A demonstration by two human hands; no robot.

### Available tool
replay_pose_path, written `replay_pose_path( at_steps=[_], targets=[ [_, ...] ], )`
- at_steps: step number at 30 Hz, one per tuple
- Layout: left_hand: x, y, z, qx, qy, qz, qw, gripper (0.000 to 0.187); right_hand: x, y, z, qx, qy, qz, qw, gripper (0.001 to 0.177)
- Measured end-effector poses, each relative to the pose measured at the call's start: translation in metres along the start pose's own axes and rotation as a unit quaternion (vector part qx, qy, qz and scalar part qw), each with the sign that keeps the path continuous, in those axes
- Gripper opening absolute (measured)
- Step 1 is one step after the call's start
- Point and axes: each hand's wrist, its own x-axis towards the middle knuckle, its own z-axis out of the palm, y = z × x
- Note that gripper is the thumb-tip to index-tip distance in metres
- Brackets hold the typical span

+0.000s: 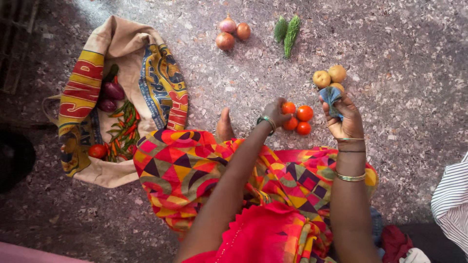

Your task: The person wipes several tomatoes one by one using a blue cloth and places them on the floor while sitting near a bag of mixed vegetables.

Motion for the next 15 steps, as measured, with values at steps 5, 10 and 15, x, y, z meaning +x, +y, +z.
replay_pose_path(
  at_steps=[5, 10, 15],
  targets=[
    [0.005, -0.012, 0.016, 0.024, 0.087, 0.08, 0.993, 0.063, 0.01, 0.006, -0.006, -0.007, -0.007, -0.004, 1.0, 0.029],
    [0.01, -0.022, 0.022, 0.045, 0.037, 0.08, 0.995, 0.065, 0.012, 0.01, 0.0, -0.011, 0.01, -0.003, 1.0, 0.031],
    [0.008, -0.016, 0.023, 0.113, 0.027, 0.09, 0.989, 0.069, 0.014, 0.017, -0.007, -0.029, 0.01, -0.005, 1.0, 0.033]
  ],
)
